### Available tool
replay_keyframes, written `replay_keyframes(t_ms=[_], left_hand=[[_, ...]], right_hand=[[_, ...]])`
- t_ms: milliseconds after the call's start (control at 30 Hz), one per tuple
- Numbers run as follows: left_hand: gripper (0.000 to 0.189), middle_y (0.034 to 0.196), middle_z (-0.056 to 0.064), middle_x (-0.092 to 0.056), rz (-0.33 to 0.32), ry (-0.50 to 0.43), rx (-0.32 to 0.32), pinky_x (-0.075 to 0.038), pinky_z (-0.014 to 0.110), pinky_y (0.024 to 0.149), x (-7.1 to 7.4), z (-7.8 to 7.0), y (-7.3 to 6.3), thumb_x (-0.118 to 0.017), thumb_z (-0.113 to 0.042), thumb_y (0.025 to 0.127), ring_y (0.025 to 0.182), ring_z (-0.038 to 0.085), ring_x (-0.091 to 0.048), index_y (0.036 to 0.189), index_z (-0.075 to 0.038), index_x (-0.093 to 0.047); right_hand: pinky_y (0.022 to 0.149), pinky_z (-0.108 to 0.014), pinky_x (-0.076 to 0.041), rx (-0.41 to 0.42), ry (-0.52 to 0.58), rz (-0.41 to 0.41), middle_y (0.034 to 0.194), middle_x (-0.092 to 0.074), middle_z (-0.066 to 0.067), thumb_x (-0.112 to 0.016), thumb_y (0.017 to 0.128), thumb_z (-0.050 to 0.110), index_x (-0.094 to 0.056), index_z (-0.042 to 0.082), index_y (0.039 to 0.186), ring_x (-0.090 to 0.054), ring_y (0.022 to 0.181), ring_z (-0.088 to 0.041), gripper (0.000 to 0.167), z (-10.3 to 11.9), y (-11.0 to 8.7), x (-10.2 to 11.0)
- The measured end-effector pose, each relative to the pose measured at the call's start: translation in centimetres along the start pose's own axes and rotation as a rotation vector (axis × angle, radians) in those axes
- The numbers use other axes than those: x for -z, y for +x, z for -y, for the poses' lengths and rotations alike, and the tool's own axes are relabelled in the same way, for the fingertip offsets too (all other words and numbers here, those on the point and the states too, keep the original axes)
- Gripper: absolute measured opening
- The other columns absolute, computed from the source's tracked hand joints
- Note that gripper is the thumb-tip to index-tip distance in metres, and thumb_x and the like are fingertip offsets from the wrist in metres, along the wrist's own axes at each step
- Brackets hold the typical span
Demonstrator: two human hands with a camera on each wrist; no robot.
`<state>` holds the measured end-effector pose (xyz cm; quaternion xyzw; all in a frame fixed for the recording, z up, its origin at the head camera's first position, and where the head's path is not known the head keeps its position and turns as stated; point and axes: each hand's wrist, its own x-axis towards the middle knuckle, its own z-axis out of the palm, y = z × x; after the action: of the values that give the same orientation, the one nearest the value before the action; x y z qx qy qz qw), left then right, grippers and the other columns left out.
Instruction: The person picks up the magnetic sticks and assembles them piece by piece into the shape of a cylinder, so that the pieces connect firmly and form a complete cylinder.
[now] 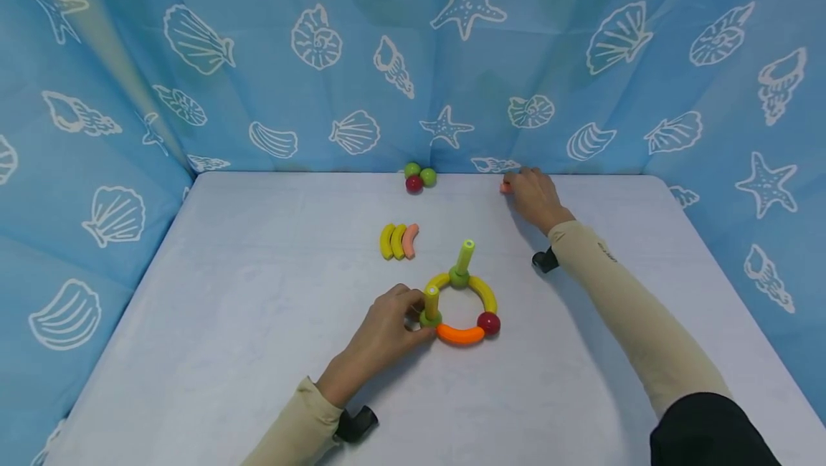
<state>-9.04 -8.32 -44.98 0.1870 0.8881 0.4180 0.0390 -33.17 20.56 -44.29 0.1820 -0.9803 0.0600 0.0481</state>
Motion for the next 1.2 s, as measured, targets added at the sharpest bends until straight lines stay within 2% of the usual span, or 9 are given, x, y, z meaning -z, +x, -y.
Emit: replay_keyframes(t_ms=[167,333,433,733,933,1200], left_hand=[[0.019,0.09,-0.002,-0.056,0.002,0.0,-0.001,-0.055,0.025,0.076,0.0,-0.1,0.0,-0.083,-0.013,0.082,0.087,0.015,-0.065,0.093,-0.014,-0.067],[0.019,0.09,-0.002,-0.056,0.004,0.002,-0.002,-0.055,0.026,0.077,-0.1,-0.1,0.1,-0.083,-0.013,0.082,0.086,0.015,-0.065,0.092,-0.014,-0.067],[0.019,0.09,-0.002,-0.057,0.004,0.004,-0.002,-0.055,0.027,0.077,-0.1,-0.1,0.2,-0.083,-0.013,0.082,0.086,0.016,-0.065,0.092,-0.014,-0.067],[0.019,0.09,-0.001,-0.056,0.007,0.0,0.008,-0.055,0.027,0.077,-0.1,-0.1,0.2,-0.083,-0.012,0.082,0.086,0.016,-0.065,0.091,-0.015,-0.067],[0.019,0.091,-0.001,-0.056,0.015,-0.009,0.008,-0.055,0.026,0.076,-0.1,0.0,0.2,-0.083,-0.012,0.082,0.087,0.015,-0.065,0.092,-0.015,-0.067],[0.019,0.092,0.0,-0.057,0.015,-0.004,0.005,-0.055,0.026,0.077,-0.1,0.0,0.2,-0.083,-0.012,0.082,0.086,0.015,-0.065,0.093,-0.014,-0.067]], right_hand=[[0.083,-0.053,-0.05,-0.022,0.046,-0.014,0.107,-0.064,-0.026,-0.063,0.091,-0.006,-0.065,-0.002,0.124,-0.059,0.096,-0.041,0.033,0.7,-0.3,0.6],[0.086,-0.051,-0.05,-0.06,0.13,-0.026,0.108,-0.062,-0.025,-0.067,0.087,-0.008,-0.062,-0.001,0.126,-0.057,0.096,-0.038,0.04,1.4,-0.9,1.1],[0.087,-0.052,-0.05,-0.05,0.17,-0.059,0.109,-0.063,-0.025,-0.065,0.089,-0.007,-0.061,-0.003,0.125,-0.058,0.096,-0.038,0.037,1.7,-1.5,1.5],[0.079,-0.051,-0.051,-0.012,0.278,-0.161,0.103,-0.063,-0.024,-0.063,0.092,-0.002,-0.061,-0.004,0.124,-0.06,0.089,-0.037,0.032,2.0,-3.5,2.5],[0.077,-0.047,-0.051,-0.025,0.372,-0.187,0.102,-0.061,-0.019,-0.064,0.094,0.003,-0.058,-0.004,0.122,-0.056,0.087,-0.033,0.029,2.8,-4.9,3.0],[0.077,-0.045,-0.056,-0.021,0.491,-0.229,0.101,-0.063,-0.016,-0.066,0.094,0.003,-0.056,-0.002,0.122,-0.06,0.092,-0.029,0.03,3.9,-6.9,3.5]])
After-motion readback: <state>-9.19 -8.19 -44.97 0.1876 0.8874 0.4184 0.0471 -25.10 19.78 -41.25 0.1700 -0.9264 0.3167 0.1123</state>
